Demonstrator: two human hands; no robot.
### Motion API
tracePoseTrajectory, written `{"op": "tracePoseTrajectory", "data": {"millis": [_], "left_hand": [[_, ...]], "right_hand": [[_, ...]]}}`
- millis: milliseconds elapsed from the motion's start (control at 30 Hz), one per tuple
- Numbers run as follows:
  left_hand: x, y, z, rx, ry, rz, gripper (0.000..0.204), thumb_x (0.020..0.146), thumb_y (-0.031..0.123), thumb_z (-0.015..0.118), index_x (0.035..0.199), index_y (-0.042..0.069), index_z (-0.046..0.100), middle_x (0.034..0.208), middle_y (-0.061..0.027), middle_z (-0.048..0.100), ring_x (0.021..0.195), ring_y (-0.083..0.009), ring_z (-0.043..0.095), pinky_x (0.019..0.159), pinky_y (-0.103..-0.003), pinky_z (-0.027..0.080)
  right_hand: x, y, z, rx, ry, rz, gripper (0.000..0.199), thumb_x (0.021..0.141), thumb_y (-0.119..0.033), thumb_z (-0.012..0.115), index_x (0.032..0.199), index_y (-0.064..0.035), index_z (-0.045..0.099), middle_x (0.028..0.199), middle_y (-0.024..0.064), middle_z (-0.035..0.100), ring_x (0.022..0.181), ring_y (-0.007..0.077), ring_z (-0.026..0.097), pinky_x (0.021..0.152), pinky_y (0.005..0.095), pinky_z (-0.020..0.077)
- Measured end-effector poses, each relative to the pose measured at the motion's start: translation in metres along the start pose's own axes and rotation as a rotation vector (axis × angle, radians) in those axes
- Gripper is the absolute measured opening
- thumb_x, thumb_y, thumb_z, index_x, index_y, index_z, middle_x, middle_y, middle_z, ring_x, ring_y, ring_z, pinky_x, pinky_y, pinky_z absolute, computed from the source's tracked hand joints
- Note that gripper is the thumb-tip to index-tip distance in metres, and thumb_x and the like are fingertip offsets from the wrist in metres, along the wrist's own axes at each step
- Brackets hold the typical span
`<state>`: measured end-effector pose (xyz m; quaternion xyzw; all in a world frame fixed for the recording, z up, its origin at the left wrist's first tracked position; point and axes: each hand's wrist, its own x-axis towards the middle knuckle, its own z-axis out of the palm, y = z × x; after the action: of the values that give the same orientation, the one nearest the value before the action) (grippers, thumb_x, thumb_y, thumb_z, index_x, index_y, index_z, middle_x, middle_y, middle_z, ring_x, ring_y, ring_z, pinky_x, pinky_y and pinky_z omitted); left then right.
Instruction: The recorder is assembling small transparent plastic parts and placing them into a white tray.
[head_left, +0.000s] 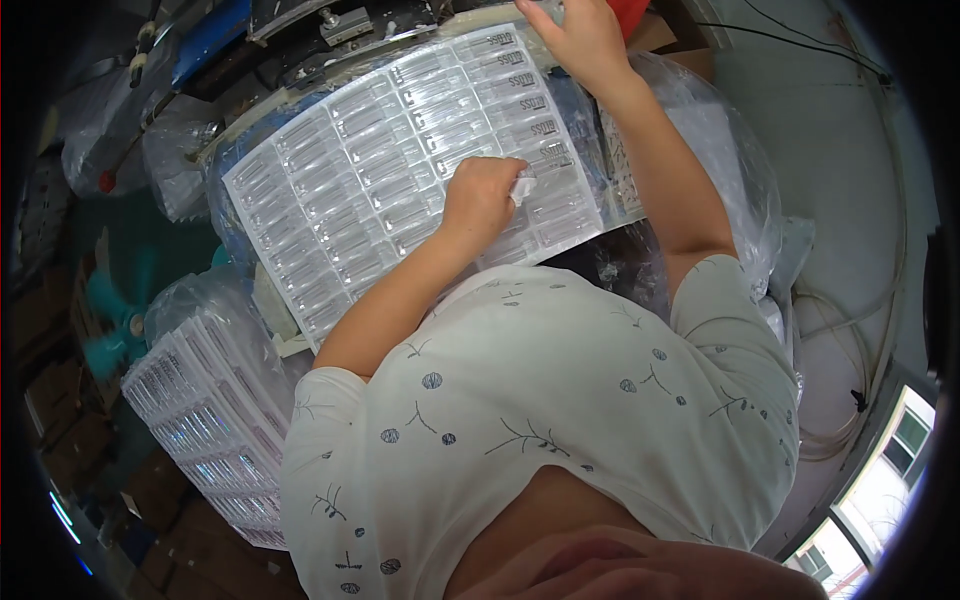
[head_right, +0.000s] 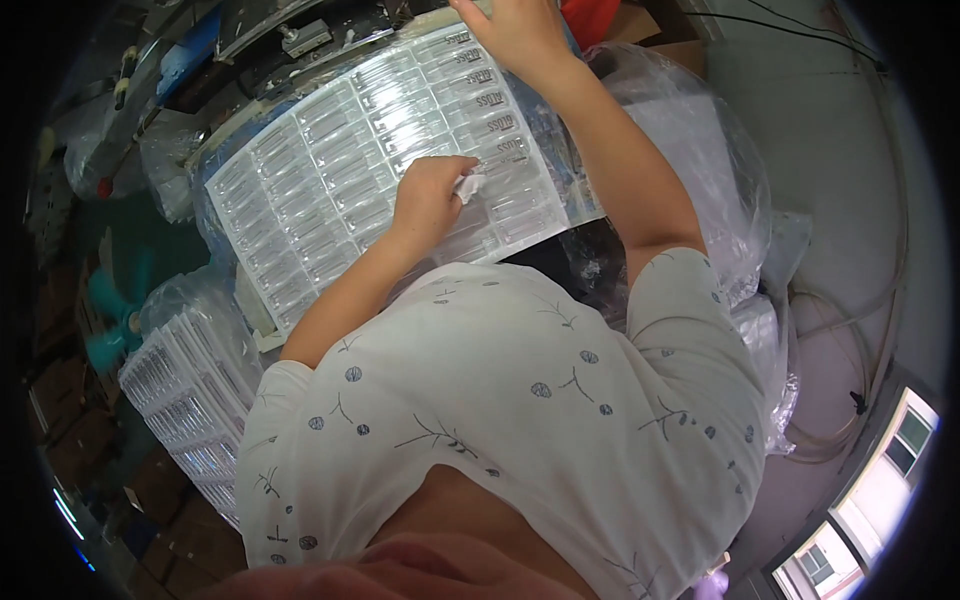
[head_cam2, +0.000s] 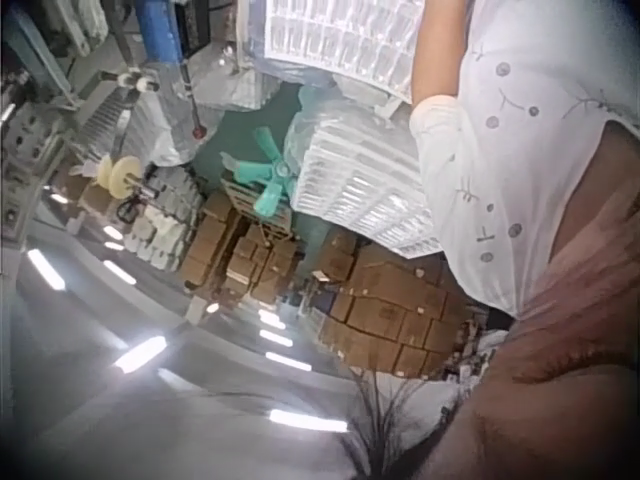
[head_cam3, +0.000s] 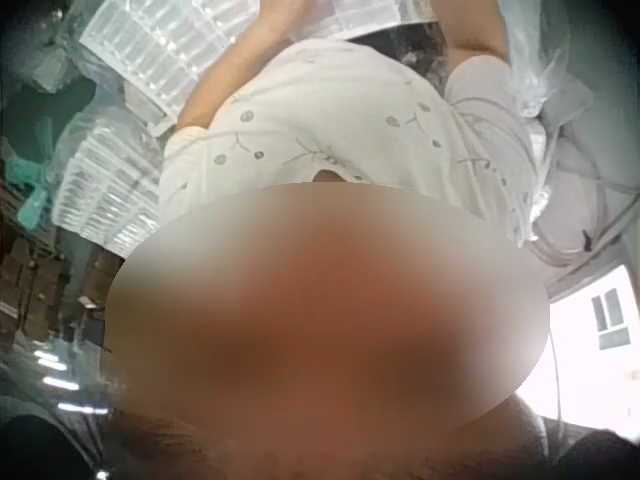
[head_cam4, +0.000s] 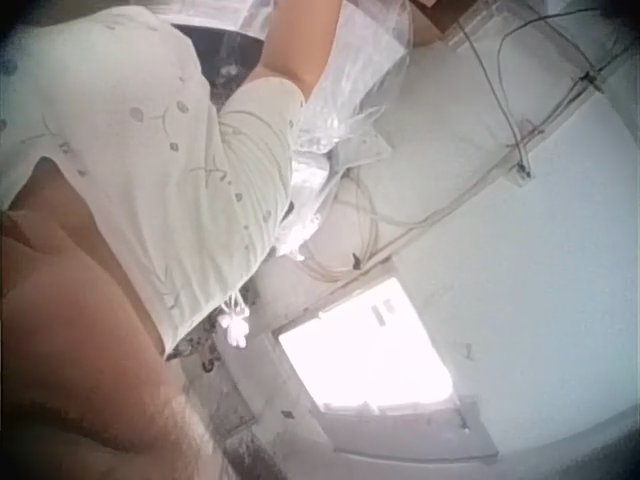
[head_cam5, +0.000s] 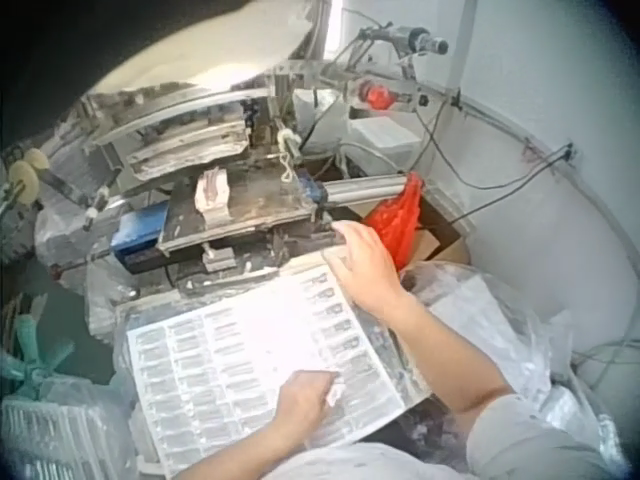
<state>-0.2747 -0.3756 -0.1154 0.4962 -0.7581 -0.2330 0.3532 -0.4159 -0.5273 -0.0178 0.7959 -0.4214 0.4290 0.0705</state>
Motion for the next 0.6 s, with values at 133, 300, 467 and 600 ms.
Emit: {"op": "tracePoseTrajectory", "data": {"millis": [133, 300, 467, 600], "left_hand": [[-0.007, -0.003, 0.033, 0.215, -0.104, 0.179, 0.028, 0.063, -0.003, 0.061, 0.089, 0.007, 0.065, 0.086, -0.0079, 0.062, 0.092, -0.0257, 0.055, 0.084, -0.038, 0.04], [-0.008, 0.0, 0.037, 0.308, -0.12, 0.141, 0.026, 0.06, -0.002, 0.062, 0.085, 0.007, 0.065, 0.091, -0.007, 0.058, 0.094, -0.0265, 0.051, 0.084, -0.038, 0.039], [0.002, 0.009, 0.014, 0.274, -0.115, 0.097, 0.029, 0.059, -0.003, 0.062, 0.086, 0.007, 0.066, 0.091, -0.0067, 0.058, 0.094, -0.0268, 0.051, 0.084, -0.038, 0.039], [0.011, 0.0, -0.01, 0.173, 0.044, 0.027, 0.027, 0.064, -0.002, 0.062, 0.089, 0.006, 0.067, 0.091, -0.0082, 0.061, 0.092, -0.0275, 0.054, 0.084, -0.037, 0.041]], "right_hand": [[-0.058, 0.022, -0.042, 0.002, -0.072, 0.055, 0.019, 0.079, -0.009, 0.068, 0.097, -0.0025, 0.066, 0.095, 0.0098, 0.065, 0.079, 0.0178, 0.063, 0.07, 0.0284, 0.0508], [-0.122, 0.011, -0.083, 0.328, -0.621, 0.222, 0.024, 0.076, -0.014, 0.07, 0.098, -0.0054, 0.064, 0.094, 0.0074, 0.063, 0.087, 0.0229, 0.06, 0.073, 0.0323, 0.048], [-0.171, -0.004, -0.079, 0.164, -0.969, -0.044, 0.027, 0.067, -0.012, 0.075, 0.09, -0.006, 0.062, 0.096, 0.007, 0.054, 0.091, 0.0259, 0.053, 0.077, 0.0355, 0.0454], [-0.163, 0.001, -0.081, 0.278, -0.905, -0.046, 0.028, 0.069, -0.009, 0.073, 0.093, -0.0053, 0.059, 0.103, 0.0088, 0.054, 0.094, 0.0278, 0.054, 0.079, 0.035, 0.0454]]}}
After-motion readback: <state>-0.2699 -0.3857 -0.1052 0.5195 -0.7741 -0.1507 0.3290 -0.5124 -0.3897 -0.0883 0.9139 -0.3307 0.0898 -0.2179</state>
